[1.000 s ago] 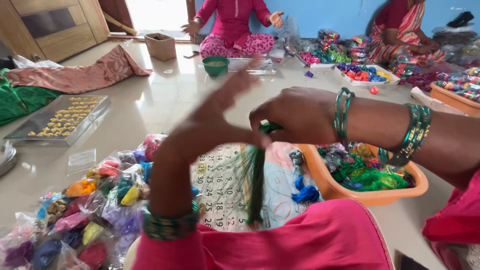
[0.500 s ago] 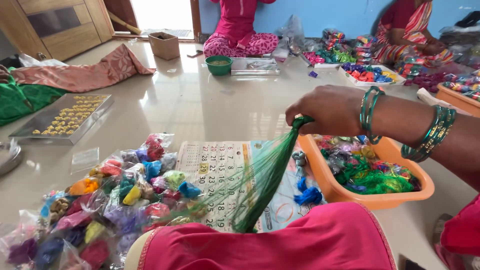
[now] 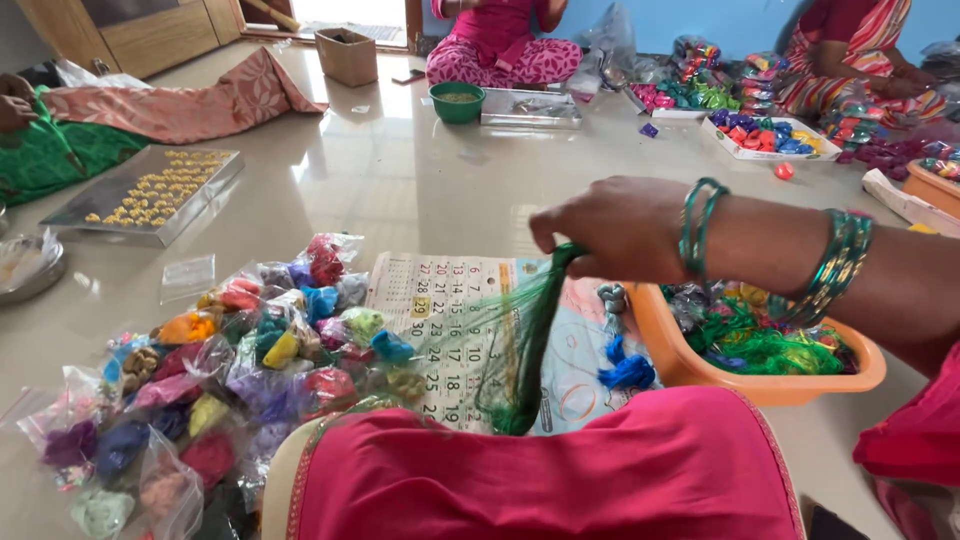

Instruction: The person sits on the floor and knots a bundle of yellow dyed fiber, sets it aside, then picks up a green fiber bundle, stretches it out and twists it into a tight strand, working over a calendar sheet with trays and bags of colored fiber around them.

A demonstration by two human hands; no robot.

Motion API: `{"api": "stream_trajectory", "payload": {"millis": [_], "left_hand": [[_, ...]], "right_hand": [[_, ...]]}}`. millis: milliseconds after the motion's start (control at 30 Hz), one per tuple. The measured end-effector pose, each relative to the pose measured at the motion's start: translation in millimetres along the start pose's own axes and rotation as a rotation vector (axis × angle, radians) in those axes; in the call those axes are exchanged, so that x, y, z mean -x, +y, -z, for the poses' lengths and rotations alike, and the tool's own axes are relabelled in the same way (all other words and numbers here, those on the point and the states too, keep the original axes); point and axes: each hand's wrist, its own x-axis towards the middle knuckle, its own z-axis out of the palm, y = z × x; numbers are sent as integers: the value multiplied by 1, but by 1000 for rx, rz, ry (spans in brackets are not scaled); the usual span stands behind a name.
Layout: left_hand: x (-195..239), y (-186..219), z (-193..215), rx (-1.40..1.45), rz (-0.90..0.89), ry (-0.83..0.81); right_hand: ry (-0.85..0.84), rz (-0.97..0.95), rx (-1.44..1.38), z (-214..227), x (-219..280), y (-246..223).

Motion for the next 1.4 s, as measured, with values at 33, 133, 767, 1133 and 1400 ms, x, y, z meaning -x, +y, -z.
{"api": "stream_trajectory", "payload": {"millis": [33, 133, 767, 1133, 1400], "left_hand": [[-21, 18, -35, -33, 1, -33], [-60, 26, -137, -129, -2, -133], [-102, -88, -369, -130, 98, 380], [-42, -127, -388, -468, -40, 363], [-7, -160, -387, -502, 72, 288]], "right_hand": [[17, 25, 2, 2, 1, -10], [20, 34, -10, 16, 10, -35], [255, 59, -59, 31, 25, 4], [190, -37, -100, 33, 26, 66], [223, -62, -49, 24, 31, 111]]}}
